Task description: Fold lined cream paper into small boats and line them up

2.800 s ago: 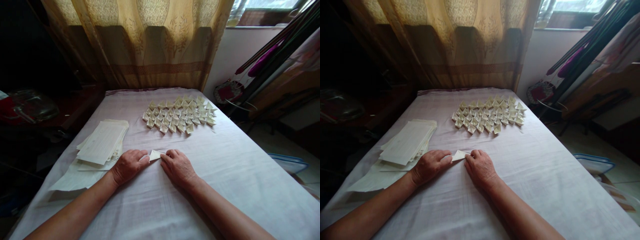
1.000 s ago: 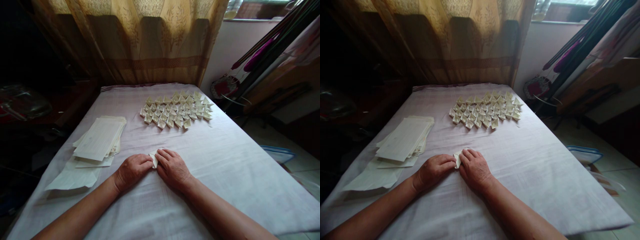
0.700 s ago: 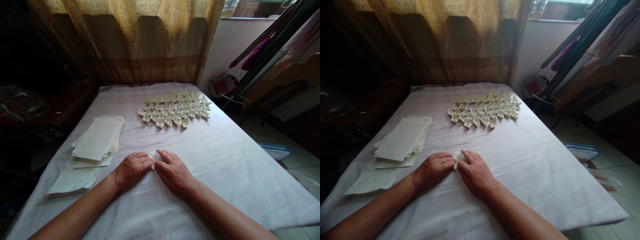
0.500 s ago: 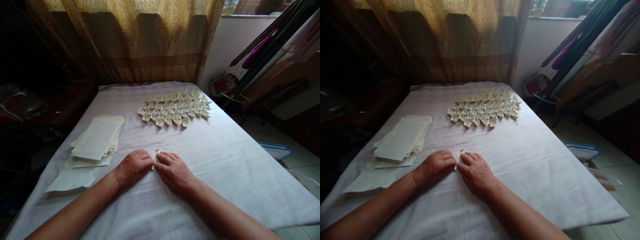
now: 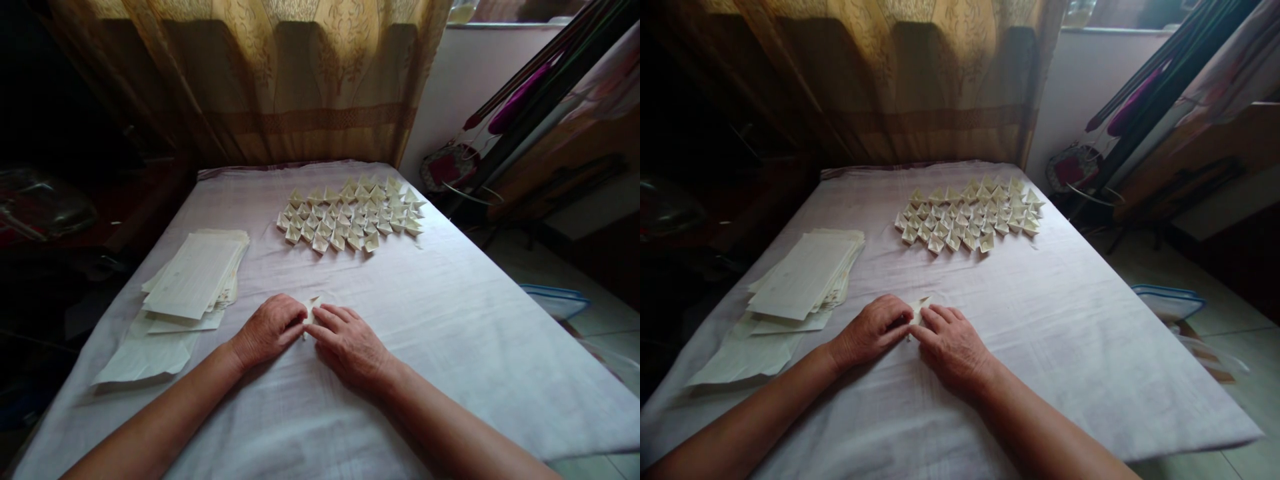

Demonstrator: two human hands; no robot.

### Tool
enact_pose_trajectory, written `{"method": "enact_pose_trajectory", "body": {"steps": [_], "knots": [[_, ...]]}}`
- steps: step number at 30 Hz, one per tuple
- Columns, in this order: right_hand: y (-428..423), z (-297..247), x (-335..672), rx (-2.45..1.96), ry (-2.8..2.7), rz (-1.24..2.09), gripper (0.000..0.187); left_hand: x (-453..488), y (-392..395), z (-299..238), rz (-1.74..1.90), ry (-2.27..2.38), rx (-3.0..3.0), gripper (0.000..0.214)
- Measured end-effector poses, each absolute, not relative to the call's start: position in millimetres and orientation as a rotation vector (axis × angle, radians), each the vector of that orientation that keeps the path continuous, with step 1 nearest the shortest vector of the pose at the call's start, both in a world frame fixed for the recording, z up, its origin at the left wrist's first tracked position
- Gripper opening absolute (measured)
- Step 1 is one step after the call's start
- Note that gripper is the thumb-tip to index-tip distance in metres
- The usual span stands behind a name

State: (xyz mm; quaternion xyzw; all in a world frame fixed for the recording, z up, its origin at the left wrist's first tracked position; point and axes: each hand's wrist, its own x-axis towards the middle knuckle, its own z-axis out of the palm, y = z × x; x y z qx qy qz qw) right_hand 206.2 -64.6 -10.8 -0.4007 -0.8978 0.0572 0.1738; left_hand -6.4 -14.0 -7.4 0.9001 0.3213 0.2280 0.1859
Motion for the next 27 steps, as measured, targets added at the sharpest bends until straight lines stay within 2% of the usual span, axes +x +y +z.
{"method": "enact_pose_trajectory", "body": {"steps": [7,15,20,27], "knots": [[-64.7,-15.0,206.9,-1.117,-2.504,0.09,0.025,-23.0,-18.2,-10.7,0.785,0.983,2.49,0.014],[-65.8,-20.0,205.8,-1.104,-2.488,0.059,0.027,-36.7,-54.0,2.2,0.572,0.998,2.799,0.032],[-66.3,-22.7,205.9,-1.116,-2.472,0.043,0.027,-32.7,-55.0,3.7,0.573,0.976,2.974,0.024],[-67.2,-21.9,205.1,-1.123,-2.457,0.024,0.026,-37.5,-54.6,-1.7,0.627,0.962,2.946,0.025]]}}
